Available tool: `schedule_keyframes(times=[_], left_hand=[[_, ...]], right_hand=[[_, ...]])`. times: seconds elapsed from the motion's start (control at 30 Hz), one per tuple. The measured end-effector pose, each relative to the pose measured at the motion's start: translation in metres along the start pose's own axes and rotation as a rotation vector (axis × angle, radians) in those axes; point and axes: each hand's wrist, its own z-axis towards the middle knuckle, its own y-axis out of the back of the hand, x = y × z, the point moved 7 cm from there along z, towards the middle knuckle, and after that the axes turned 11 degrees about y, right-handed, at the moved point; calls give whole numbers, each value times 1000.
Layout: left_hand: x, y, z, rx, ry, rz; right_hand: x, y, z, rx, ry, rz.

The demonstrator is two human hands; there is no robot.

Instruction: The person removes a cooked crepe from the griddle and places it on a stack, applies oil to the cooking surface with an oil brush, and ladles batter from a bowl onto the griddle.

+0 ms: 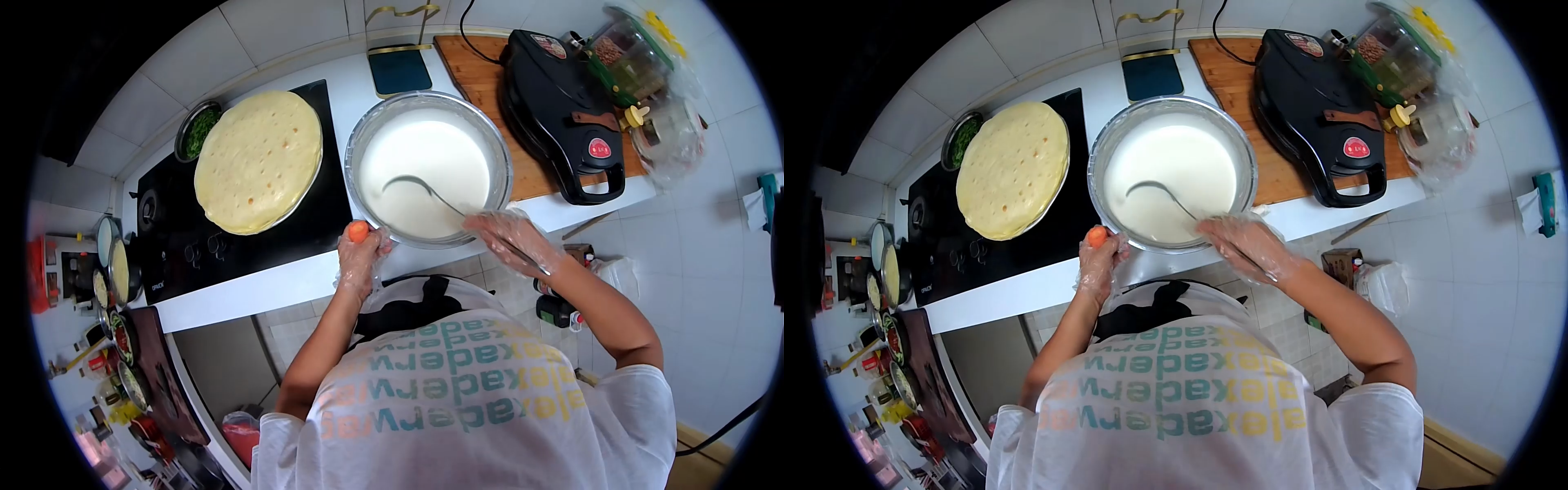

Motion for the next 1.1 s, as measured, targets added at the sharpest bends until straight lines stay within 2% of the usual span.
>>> schedule_keyframes(times=[0.07,0.13,0.23,0.27,0.37,0.47,0.53,0.67,0.73,0.83,0.87,1.03,1.1], left_hand=[[0,0,0,3,-2,-6],[0,0,0,9,-7,-21],[2,0,3,6,5,1],[4,1,5,10,13,13],[6,3,7,22,28,33],[3,1,5,33,19,19],[4,2,6,44,12,18],[2,2,3,-1,-14,25],[3,3,5,0,-17,25],[3,2,6,0,-20,26],[3,2,6,4,-21,26],[2,1,4,15,-6,53],[2,2,4,13,-4,42]], right_hand=[[6,13,-15,8,-13,-64],[18,30,-28,-50,177,-271],[12,48,-34,-58,0,-351],[11,51,-32,-158,94,-484],[-2,58,-18,-283,87,-477],[-10,62,5,-371,267,-494],[-32,62,22,-388,263,-392],[-21,49,44,-421,310,-228],[-33,32,48,-361,278,20],[-34,14,41,-261,-119,454],[-29,13,35,-231,69,220],[18,21,-14,-61,208,-228],[18,32,-30,-76,140,-226]])
